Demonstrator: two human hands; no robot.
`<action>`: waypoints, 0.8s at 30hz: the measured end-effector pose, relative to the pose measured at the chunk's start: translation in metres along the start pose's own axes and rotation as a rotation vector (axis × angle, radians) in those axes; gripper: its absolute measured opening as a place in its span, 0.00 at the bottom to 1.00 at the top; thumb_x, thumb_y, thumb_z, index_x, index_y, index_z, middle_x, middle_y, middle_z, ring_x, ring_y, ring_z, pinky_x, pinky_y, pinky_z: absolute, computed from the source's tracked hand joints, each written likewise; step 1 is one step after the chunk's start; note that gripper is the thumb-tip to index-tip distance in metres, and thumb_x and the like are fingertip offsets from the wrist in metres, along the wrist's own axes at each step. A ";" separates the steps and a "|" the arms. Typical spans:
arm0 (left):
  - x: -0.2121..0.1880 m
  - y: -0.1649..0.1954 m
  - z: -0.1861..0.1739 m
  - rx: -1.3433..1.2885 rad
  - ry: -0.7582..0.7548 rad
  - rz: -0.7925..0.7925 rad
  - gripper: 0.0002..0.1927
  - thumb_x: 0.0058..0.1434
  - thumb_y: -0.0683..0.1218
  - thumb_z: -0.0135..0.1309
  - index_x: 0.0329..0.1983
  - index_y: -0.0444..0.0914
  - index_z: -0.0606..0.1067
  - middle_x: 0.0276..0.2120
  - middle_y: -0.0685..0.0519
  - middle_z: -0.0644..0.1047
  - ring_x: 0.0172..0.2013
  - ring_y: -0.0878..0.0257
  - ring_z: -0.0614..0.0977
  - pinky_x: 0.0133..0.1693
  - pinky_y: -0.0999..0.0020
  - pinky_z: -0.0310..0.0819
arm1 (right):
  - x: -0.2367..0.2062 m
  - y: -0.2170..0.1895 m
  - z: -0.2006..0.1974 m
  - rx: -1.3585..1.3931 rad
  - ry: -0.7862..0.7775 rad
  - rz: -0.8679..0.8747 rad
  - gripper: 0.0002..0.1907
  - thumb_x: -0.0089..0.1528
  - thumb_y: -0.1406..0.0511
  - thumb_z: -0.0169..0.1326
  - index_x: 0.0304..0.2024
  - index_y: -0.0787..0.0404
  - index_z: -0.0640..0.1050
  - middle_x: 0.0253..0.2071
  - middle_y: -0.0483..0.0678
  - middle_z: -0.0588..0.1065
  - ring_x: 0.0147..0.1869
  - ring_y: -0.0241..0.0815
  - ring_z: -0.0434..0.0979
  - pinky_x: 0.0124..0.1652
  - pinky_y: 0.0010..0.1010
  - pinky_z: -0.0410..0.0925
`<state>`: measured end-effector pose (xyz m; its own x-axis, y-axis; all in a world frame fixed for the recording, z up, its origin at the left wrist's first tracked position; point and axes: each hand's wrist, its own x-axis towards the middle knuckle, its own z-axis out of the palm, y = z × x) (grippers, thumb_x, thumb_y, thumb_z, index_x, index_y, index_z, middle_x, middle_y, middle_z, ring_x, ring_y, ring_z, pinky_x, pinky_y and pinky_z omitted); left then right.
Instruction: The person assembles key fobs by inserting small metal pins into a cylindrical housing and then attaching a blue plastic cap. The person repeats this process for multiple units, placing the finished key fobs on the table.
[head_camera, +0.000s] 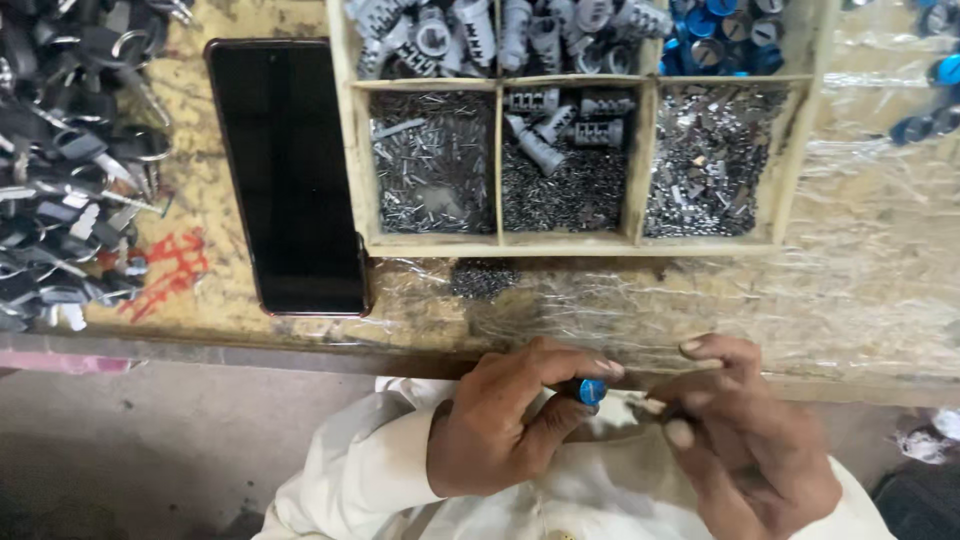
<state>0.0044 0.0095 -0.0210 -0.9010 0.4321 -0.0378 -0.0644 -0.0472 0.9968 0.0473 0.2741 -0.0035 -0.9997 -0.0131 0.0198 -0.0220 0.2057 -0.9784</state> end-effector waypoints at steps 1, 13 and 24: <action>0.001 0.000 -0.001 0.019 0.018 0.016 0.14 0.73 0.40 0.58 0.60 0.37 0.72 0.51 0.46 0.81 0.47 0.56 0.88 0.49 0.67 0.84 | 0.002 -0.008 0.009 0.003 -0.076 0.036 0.14 0.60 0.79 0.56 0.47 0.66 0.71 0.33 0.56 0.79 0.42 0.50 0.86 0.65 0.59 0.64; 0.003 0.025 -0.030 0.695 -0.045 0.430 0.18 0.66 0.40 0.64 0.55 0.27 0.74 0.46 0.44 0.81 0.41 0.57 0.86 0.36 0.68 0.77 | 0.027 -0.018 0.033 -0.060 -0.369 -0.128 0.14 0.54 0.79 0.58 0.42 0.70 0.73 0.36 0.55 0.78 0.41 0.45 0.83 0.60 0.57 0.69; -0.009 0.017 -0.022 0.242 0.029 0.044 0.36 0.68 0.50 0.62 0.71 0.29 0.61 0.60 0.35 0.77 0.42 0.57 0.87 0.44 0.66 0.82 | 0.095 -0.045 0.041 -0.208 -0.767 -0.254 0.22 0.52 0.73 0.64 0.48 0.61 0.74 0.43 0.52 0.78 0.50 0.57 0.81 0.52 0.42 0.74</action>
<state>0.0022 -0.0150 -0.0050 -0.9130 0.4080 0.0075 0.0766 0.1535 0.9852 -0.0459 0.2230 0.0343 -0.6820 -0.7311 0.0153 -0.3229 0.2823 -0.9034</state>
